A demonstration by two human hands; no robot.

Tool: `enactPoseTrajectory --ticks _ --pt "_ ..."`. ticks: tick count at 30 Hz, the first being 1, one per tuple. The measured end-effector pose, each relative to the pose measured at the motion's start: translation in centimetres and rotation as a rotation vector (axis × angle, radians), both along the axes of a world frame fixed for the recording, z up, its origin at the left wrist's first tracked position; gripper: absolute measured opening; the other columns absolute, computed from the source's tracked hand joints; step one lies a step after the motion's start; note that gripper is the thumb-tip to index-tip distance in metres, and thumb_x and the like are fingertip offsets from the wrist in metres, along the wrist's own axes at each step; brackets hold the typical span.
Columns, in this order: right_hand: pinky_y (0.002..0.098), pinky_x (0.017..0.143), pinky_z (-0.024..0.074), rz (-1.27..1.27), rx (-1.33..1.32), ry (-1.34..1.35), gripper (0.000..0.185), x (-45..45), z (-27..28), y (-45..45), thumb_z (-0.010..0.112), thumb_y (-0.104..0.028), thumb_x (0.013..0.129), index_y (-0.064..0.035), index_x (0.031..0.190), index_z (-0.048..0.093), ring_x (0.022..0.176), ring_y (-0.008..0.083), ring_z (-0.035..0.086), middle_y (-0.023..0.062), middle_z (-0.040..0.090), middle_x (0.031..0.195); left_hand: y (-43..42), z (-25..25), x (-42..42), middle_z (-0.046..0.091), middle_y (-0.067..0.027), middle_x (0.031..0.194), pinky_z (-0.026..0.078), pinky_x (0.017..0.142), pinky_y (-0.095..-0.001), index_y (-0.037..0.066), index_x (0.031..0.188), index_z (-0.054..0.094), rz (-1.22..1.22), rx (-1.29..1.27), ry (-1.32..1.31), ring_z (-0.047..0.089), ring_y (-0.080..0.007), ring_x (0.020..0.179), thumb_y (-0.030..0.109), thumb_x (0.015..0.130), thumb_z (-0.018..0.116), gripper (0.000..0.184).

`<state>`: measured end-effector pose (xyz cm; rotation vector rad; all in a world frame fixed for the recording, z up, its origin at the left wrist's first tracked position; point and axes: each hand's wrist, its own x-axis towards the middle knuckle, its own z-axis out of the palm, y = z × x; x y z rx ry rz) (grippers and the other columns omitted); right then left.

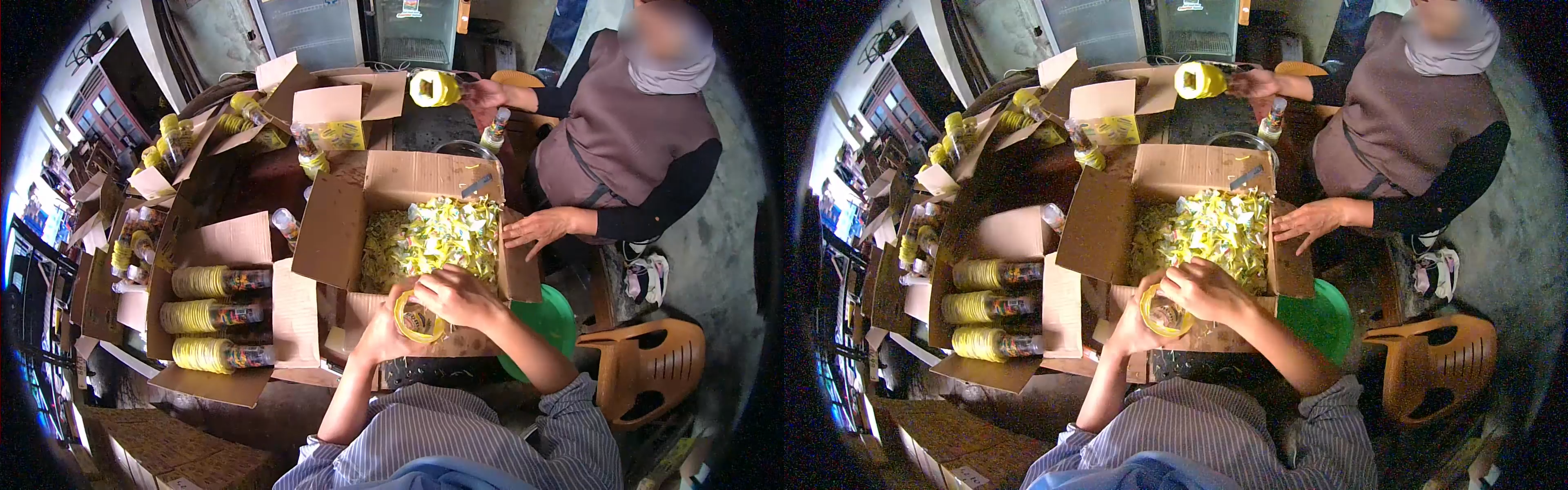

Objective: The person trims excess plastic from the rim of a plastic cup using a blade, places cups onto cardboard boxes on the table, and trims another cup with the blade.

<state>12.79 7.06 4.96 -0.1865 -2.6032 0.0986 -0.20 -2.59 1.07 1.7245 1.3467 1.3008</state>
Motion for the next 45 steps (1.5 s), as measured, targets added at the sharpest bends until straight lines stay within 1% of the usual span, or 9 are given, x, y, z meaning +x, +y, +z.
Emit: enactPoseTrajectory --ticks 1,7,14,29,30,32,36,44,45 --pt "0.0298 0.053 0.0398 0.015 0.032 0.0 0.015 0.1 0.5 0.1 0.06 -0.02 0.068 -0.0083 0.063 0.052 0.057 0.0167 0.05 0.0028 0.049 0.064 -0.1 0.1 0.0 0.059 -0.0112 0.085 0.046 0.072 -0.0285 0.0 0.109 0.042 -0.014 -0.067 -0.066 0.059 -0.0179 0.076 0.014 0.05 0.074 0.068" --pt "0.0301 0.051 0.0388 0.015 -0.08 0.04 0.019 -0.3 1.1 0.4 0.057 -0.02 0.072 -0.0089 0.06 0.049 0.056 0.0197 0.049 0.0053 0.044 0.057 -0.1 2.3 -0.6 0.059 -0.008 0.075 0.047 0.063 -0.0266 0.002 0.083 0.054 -0.035 -0.103 -0.007 0.058 -0.015 0.068 0.018 0.05 0.075 0.042" --pt "0.0346 0.054 0.0377 -0.034 -0.494 0.252 0.016 -1.2 -0.6 1.9 0.053 -0.013 0.077 0.0004 0.067 0.051 0.058 0.0264 0.047 0.0114 0.048 0.063 0.7 1.7 0.3 0.056 -0.0107 0.081 0.046 0.067 -0.0285 0.001 0.09 0.053 0.139 0.084 0.008 0.057 -0.0199 0.073 0.012 0.054 0.072 0.042" --pt "0.0363 0.05 0.0428 -0.537 -0.604 0.242 0.012 -4.7 -2.5 3.1 0.05 -0.012 0.078 -0.0027 0.074 0.056 0.054 0.0292 0.054 0.0137 0.054 0.061 0.7 -0.7 -0.7 0.059 -0.0115 0.077 0.048 0.065 -0.032 0.002 0.091 0.051 0.507 0.176 0.173 0.059 -0.0243 0.072 0.017 0.053 0.073 0.046" --pt "0.0358 0.052 0.0441 -0.614 -0.543 0.464 0.012 -4.3 -6.4 5.9 0.049 -0.01 0.078 -0.0037 0.079 0.058 0.058 0.0285 0.057 0.0142 0.057 0.065 0.0 -0.5 -0.5 0.059 -0.0105 0.077 0.047 0.065 -0.0314 0.002 0.091 0.051 0.526 0.257 0.115 0.059 -0.0232 0.071 0.017 0.052 0.074 0.047" --pt "0.035 0.055 0.0449 -0.781 -0.537 0.225 0.012 -2.0 -4.4 7.5 0.047 -0.006 0.078 -0.0025 0.083 0.057 0.064 0.0285 0.058 0.016 0.058 0.072 -0.6 0.1 -0.9 0.058 -0.0102 0.08 0.047 0.066 -0.0305 0.002 0.092 0.051 0.51 0.262 0.127 0.058 -0.0219 0.072 0.017 0.052 0.074 0.048" --pt "0.034 0.061 0.0448 -0.501 -0.571 0.384 0.014 -3.1 -4.4 7.2 0.047 0.001 0.076 -0.001 0.089 0.053 0.072 0.0293 0.058 0.0173 0.058 0.078 -0.5 -0.4 -1.1 0.057 -0.0111 0.085 0.046 0.07 -0.0301 0.001 0.097 0.046 0.528 0.126 0.044 0.057 -0.0202 0.077 0.017 0.052 0.075 0.056" --pt "0.0326 0.083 0.0417 -0.39 -0.45 -0.016 0.042 -3.2 -3.9 5.8 0.042 -0.038 0.084 -0.0014 0.1 0.055 0.093 0.0278 0.054 0.0202 0.052 0.105 -0.2 -0.2 -1.3 0.049 -0.0166 0.095 0.041 0.078 -0.0337 -0.003 0.106 0.038 0.46 0.167 0.1 0.051 -0.0281 0.087 0.019 0.057 0.07 0.063" --pt "0.0331 0.076 0.0432 -0.352 -0.39 0.066 0.039 -3.3 -4.1 5.6 0.047 -0.038 0.081 -0.0018 0.091 0.055 0.085 0.0272 0.055 0.0175 0.054 0.096 -0.2 -0.1 -1.3 0.047 -0.0175 0.097 0.041 0.078 -0.0344 -0.003 0.108 0.037 0.451 0.18 0.143 0.05 -0.0301 0.089 0.019 0.057 0.069 0.064"
